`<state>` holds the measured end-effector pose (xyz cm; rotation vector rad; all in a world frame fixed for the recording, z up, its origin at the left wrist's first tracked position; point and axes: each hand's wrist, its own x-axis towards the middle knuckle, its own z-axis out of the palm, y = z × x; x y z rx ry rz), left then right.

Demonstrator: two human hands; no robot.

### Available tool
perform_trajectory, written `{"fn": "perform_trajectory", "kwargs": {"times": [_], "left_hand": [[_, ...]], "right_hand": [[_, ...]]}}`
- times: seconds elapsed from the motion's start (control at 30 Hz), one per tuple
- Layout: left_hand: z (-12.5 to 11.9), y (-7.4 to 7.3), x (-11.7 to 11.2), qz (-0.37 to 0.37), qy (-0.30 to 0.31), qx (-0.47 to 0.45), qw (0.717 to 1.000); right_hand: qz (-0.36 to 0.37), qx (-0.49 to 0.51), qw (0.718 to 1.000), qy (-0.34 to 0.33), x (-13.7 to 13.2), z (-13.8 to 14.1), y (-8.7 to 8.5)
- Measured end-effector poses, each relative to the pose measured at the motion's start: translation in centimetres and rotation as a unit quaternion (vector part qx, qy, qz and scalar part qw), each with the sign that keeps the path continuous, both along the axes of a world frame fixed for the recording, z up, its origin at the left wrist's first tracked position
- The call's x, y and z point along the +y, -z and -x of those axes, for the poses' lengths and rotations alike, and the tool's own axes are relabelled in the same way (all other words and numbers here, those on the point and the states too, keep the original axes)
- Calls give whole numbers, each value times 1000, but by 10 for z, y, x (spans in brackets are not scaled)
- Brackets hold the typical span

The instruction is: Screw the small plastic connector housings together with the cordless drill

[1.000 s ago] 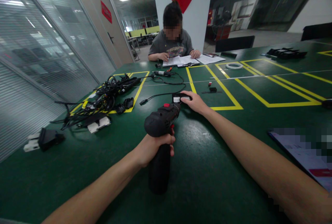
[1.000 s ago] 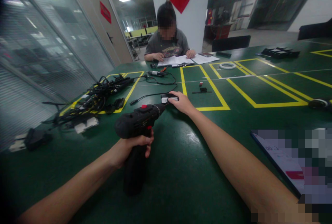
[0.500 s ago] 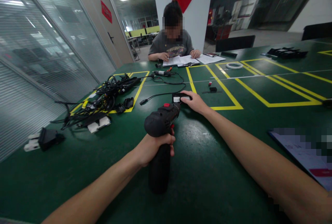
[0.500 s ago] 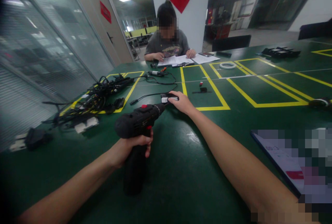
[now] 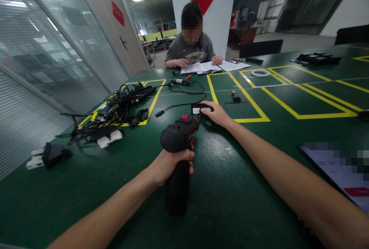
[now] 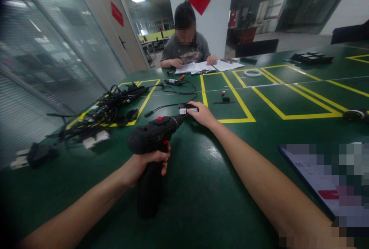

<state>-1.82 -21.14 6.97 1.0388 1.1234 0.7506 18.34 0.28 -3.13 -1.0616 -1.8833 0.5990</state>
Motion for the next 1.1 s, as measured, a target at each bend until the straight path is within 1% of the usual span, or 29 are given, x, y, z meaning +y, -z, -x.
{"fn": "perform_trajectory", "kwargs": {"times": [0.3, 0.57, 0.77, 1.1], "left_hand": [[-1, -1, -1, 0, -5, 4, 1000], [-1, 1, -1, 4, -10, -5, 1000], [-1, -1, 0, 15, -14, -1, 1000], [-2, -1, -2, 5, -15, -1, 1000]], "right_hand": [[7, -1, 1000, 3, 0, 0, 0], [7, -4, 1000, 8, 1, 0, 1], [2, -3, 1000, 10, 0, 1, 0], [5, -2, 1000, 11, -1, 1, 0]]}}
